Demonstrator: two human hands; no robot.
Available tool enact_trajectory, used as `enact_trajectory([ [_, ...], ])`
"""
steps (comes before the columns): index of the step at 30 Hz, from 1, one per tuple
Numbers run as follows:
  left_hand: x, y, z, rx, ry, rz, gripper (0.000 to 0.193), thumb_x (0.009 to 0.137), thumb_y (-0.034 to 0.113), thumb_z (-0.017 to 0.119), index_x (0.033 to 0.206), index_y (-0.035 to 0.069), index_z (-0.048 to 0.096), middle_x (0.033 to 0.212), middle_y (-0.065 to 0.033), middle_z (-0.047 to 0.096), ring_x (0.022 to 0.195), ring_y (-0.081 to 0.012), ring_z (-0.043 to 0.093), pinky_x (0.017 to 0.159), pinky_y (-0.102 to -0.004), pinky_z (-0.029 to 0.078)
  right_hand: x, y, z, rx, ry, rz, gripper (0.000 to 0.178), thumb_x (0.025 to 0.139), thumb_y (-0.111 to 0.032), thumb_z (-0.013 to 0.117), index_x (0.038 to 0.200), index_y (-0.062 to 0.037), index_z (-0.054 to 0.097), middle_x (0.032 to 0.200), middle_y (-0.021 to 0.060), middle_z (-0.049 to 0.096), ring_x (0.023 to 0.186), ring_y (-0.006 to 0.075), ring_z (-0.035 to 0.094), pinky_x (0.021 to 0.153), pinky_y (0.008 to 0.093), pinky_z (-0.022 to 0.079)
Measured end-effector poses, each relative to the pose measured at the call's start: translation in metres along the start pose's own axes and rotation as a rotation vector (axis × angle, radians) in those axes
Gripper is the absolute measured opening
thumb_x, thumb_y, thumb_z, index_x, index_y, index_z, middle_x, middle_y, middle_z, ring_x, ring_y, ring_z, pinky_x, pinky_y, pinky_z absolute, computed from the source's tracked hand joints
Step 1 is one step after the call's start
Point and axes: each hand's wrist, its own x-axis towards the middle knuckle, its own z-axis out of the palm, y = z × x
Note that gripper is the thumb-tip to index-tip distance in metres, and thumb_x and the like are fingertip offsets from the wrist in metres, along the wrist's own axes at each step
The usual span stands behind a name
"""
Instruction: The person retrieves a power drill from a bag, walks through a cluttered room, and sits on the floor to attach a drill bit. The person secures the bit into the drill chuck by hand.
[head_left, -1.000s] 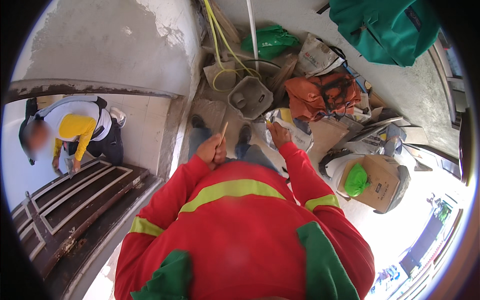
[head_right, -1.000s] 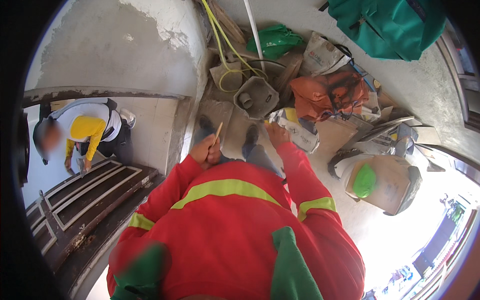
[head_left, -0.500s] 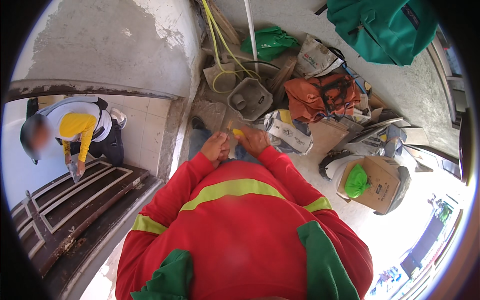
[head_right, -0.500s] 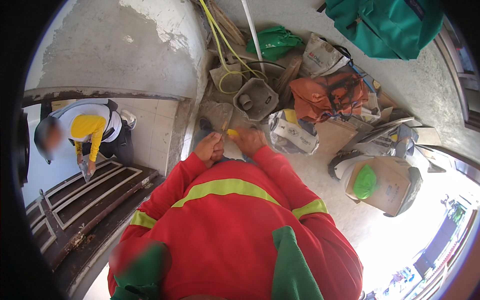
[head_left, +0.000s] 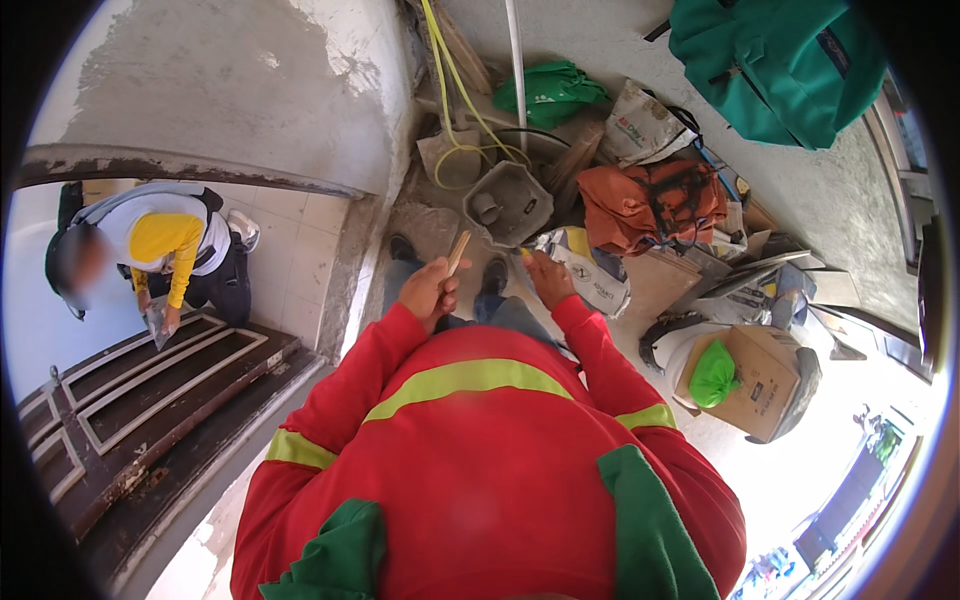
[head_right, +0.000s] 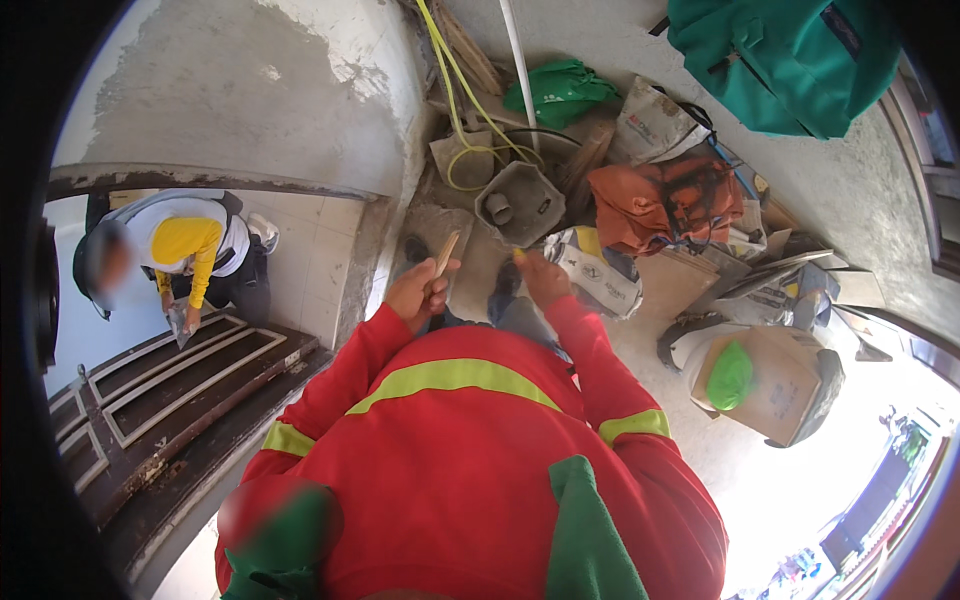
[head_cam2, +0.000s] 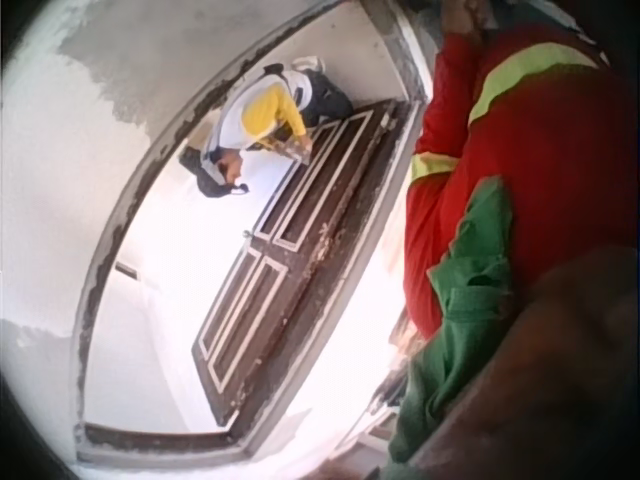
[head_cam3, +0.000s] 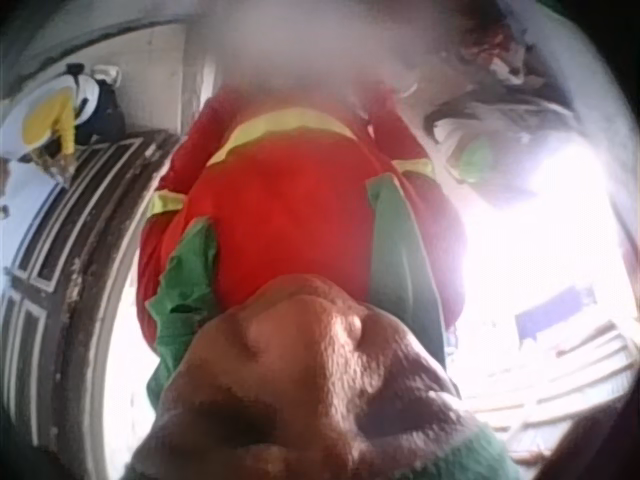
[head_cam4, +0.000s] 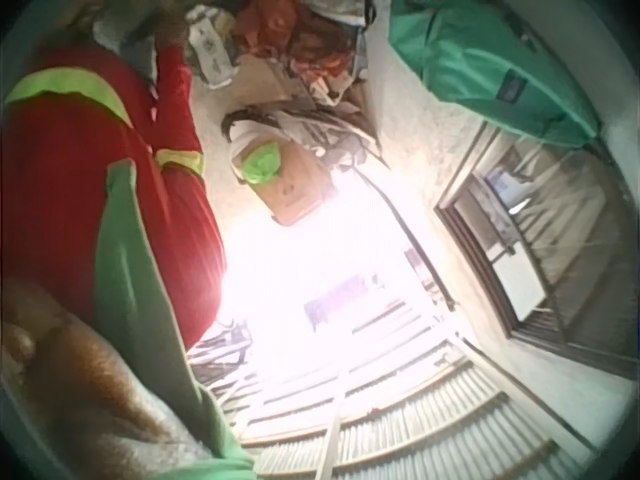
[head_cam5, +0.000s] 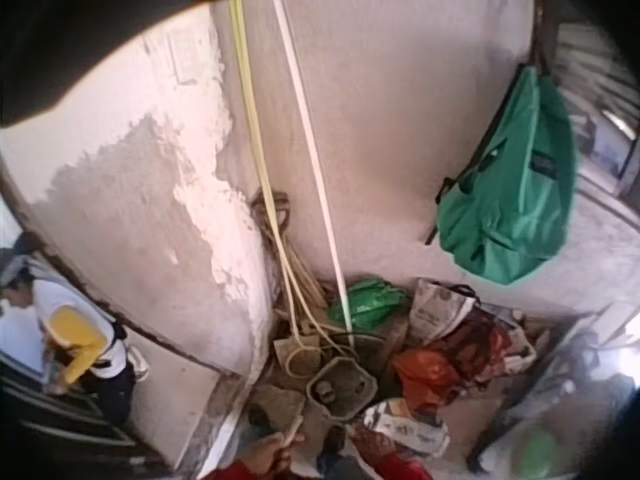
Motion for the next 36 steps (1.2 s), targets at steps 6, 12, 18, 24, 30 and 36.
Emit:
enact_trajectory([
  [6,0.012,-0.003,0.005,-0.016,0.035,0.014,0.015,0.106,0.023,0.046,0.109,0.011,0.054,0.076,0.0019,0.046,0.056,-0.0096,0.041,0.053,-0.0238,0.035,-0.002,-0.079,-0.002,0.077,-0.025,-0.281,0.032,0.097,-0.042,0.059,0.101,-0.0106,0.062,0.079,0.0191,0.068,0.076,0.0432,0.067,0.066,0.0539,0.051],
  [12,0.014,-0.004,0.000,0.013,-0.075,-0.026,0.008,0.106,0.022,0.045,0.102,0.016,0.046,0.077,0.0021,0.046,0.054,-0.0069,0.037,0.050,-0.0229,0.031,-0.002,-0.099,-0.010,0.020,-0.105,-0.326,0.035,0.099,-0.041,0.058,0.094,-0.0061,0.059,0.075,0.0194,0.064,0.072,0.0436,0.063,0.061,0.0500,0.048],
  [18,0.014,-0.009,-0.004,-0.043,-0.106,-0.074,0.007,0.106,0.020,0.045,0.100,0.017,0.045,0.074,0.0030,0.043,0.051,-0.0060,0.033,0.047,-0.0234,0.028,-0.004,-0.098,-0.009,-0.008,-0.059,-0.325,0.033,0.092,-0.042,0.066,0.096,-0.0095,0.065,0.076,0.0166,0.067,0.073,0.0406,0.066,0.064,0.0507,0.051],
  [24,0.012,-0.008,-0.002,-0.159,-0.119,-0.140,0.007,0.106,0.021,0.047,0.099,0.018,0.045,0.071,0.0043,0.041,0.049,-0.0063,0.031,0.046,-0.0232,0.026,-0.006,-0.090,0.002,-0.026,0.061,-0.352,0.031,0.085,-0.039,0.074,0.094,-0.0103,0.066,0.077,0.0150,0.068,0.072,0.0389,0.067,0.063,0.0487,0.051],
  [30,0.011,-0.011,-0.005,-0.235,-0.119,-0.193,0.010,0.106,0.023,0.049,0.099,0.015,0.049,0.071,0.0049,0.040,0.049,-0.0070,0.031,0.047,-0.0233,0.026,-0.003,-0.084,0.012,-0.053,0.072,-0.351,0.030,0.083,-0.036,0.076,0.095,-0.0106,0.067,0.082,0.0152,0.069,0.077,0.0377,0.067,0.064,0.0486,0.051],
  [36,-0.008,-0.014,-0.003,-0.133,-0.203,-0.195,0.011,0.106,0.024,0.048,0.104,0.013,0.050,0.071,0.0037,0.042,0.049,-0.0079,0.033,0.046,-0.0249,0.029,0.018,0.038,0.041,-0.340,0.185,-0.144,0.020,0.095,-0.030,0.059,0.102,-0.0130,0.066,0.082,0.0098,0.067,0.073,0.0329,0.067,0.059,0.0456,0.049],
])
